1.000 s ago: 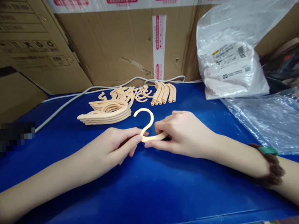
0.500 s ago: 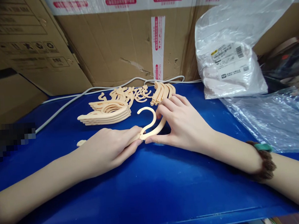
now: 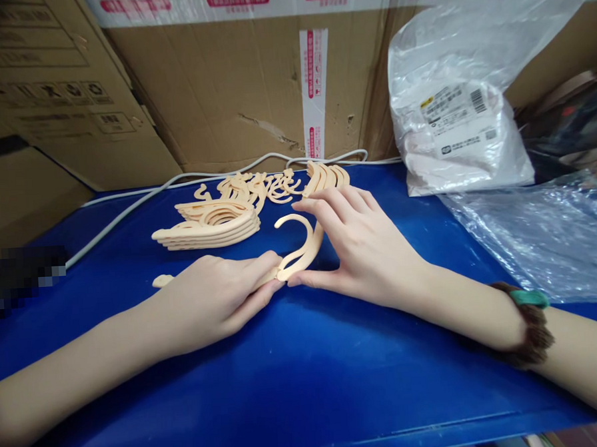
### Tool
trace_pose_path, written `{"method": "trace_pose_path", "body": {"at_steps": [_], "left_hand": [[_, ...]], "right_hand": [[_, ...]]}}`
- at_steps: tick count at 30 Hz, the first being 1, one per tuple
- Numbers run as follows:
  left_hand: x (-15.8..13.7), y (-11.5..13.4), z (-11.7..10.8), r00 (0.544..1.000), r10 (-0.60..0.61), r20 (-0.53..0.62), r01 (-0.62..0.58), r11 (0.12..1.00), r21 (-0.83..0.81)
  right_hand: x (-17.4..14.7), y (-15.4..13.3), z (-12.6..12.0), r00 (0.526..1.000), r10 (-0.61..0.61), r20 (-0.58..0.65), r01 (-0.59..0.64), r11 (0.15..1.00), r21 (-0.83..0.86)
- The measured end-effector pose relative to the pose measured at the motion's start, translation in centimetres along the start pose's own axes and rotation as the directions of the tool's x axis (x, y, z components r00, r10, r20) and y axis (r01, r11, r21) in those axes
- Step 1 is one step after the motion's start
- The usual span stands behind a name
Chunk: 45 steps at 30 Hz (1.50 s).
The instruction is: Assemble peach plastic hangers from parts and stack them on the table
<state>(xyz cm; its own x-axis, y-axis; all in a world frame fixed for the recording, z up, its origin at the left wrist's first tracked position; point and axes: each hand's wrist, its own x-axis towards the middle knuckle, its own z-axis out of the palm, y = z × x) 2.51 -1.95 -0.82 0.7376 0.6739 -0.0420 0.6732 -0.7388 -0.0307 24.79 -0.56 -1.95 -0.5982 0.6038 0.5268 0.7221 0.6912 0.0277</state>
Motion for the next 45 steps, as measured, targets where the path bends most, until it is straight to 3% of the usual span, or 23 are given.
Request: {"method": "trace_pose_path", "body": {"at_steps": [11,23,33,45], "left_hand": [[-0.1,-0.1,0.3,0.998,0.016,-0.053,-0.017,1.0,-0.021],[0.0,-0.1,0.2,0.998,0.016,-0.057,-0.017,1.0,-0.019],[-0.1,0.0,0.4,0.996,0.048,-0.077,-0.046,0.999,0.024],[-0.2,0.0,0.3,0.989,0.098,-0.107,-0.099,0.995,-0.004]], "right_hand": [[-0.1,-0.1,-0.3,0.998,-0.011,-0.058,0.007,0.998,-0.063],[-0.2,-0.1,-0.2,0.982,-0.132,0.133,0.115,0.986,0.124],[-0.1,-0.5,-0.2,0.985,-0.03,0.168,-0.02,0.958,0.287],[0.1,0.9,0.1,0.98,0.148,0.135,-0.16,0.983,0.087]]}}
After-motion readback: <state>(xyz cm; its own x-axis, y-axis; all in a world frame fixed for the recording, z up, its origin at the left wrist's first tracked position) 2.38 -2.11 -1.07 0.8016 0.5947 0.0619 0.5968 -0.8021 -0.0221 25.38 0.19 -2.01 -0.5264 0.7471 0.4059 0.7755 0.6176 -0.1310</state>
